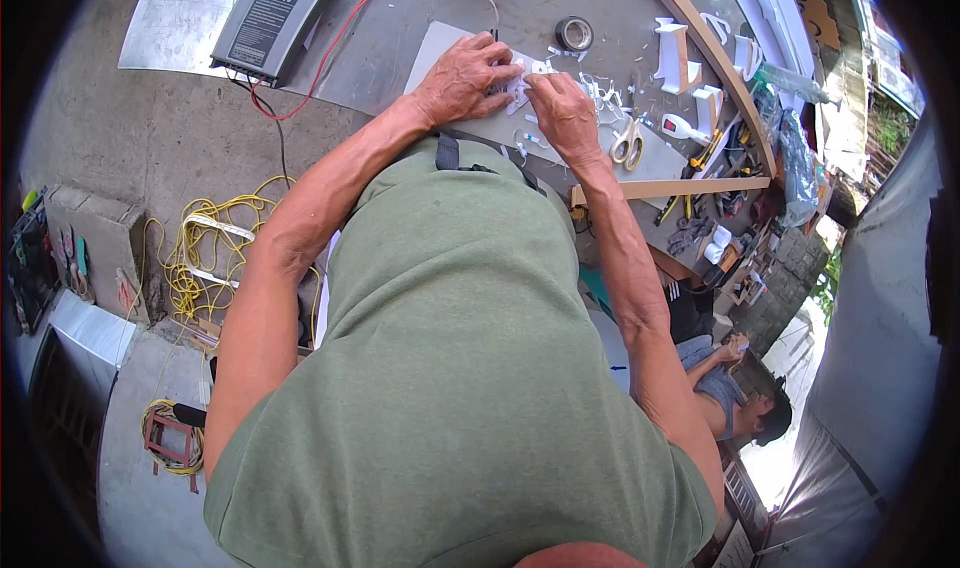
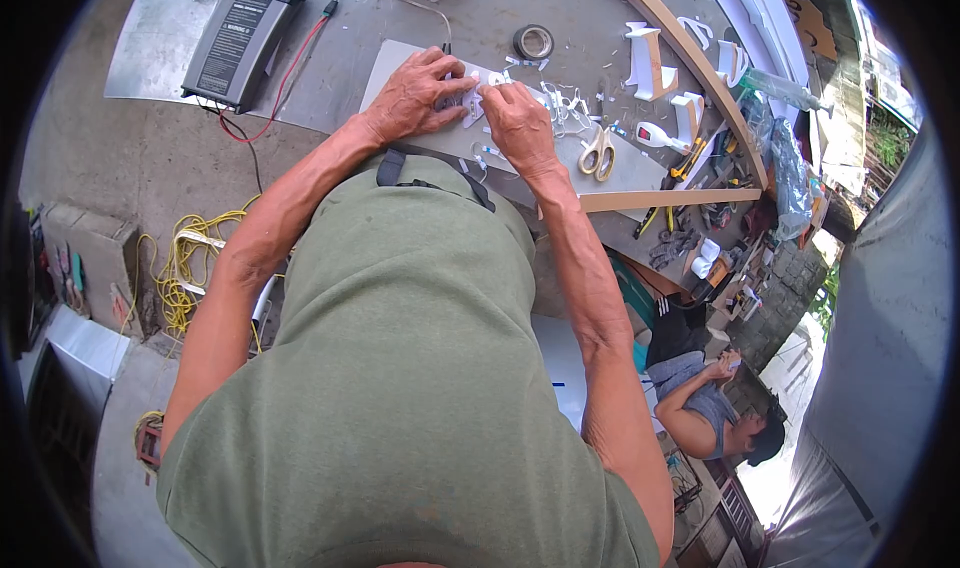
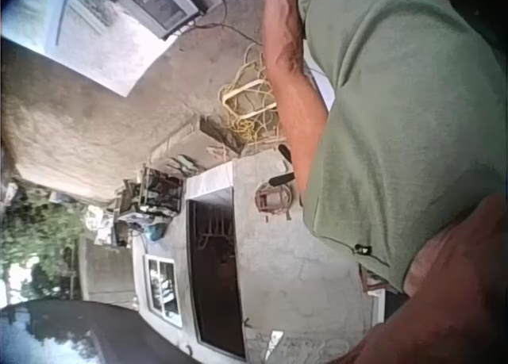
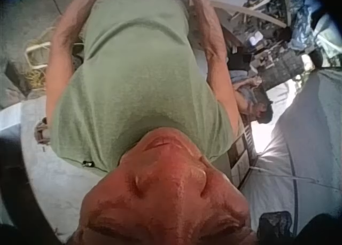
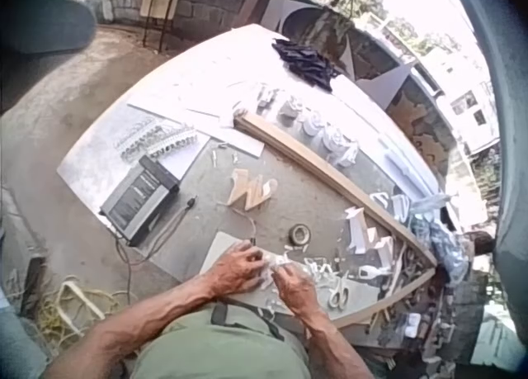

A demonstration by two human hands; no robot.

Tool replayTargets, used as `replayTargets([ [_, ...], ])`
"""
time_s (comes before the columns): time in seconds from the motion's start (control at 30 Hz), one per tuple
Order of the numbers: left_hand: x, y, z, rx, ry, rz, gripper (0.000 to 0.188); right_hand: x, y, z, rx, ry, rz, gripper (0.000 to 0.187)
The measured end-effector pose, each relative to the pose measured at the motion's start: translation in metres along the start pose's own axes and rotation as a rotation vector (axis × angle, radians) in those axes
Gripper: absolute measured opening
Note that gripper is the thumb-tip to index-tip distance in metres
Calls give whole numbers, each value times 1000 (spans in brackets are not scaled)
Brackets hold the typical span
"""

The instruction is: Assembling 3D signage components by fitting white plastic letter parts together.

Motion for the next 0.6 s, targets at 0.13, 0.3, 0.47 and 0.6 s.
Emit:
replayTargets([
  [0.13,0,1,0,-18,1,3,39,6,0,3,45,48,60,16],
  [0.3,0,0,-1,-7,0,11,39,20,11,5,-26,203,97,17],
  [0.47,0,0,-1,7,7,1,40,36,20,6,-30,459,125,24],
  [0.6,0,1,1,2,16,-12,41,56,27,6,-75,823,88,29],
])
Point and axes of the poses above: each hand's wrist, its own z-axis towards the middle knuckle, its own y-axis out of the palm, x = y × z, the point moved 9 cm from there along z, towards the middle knuckle, and after that the axes turned 15 degrees about z, right-handed, at the moved point
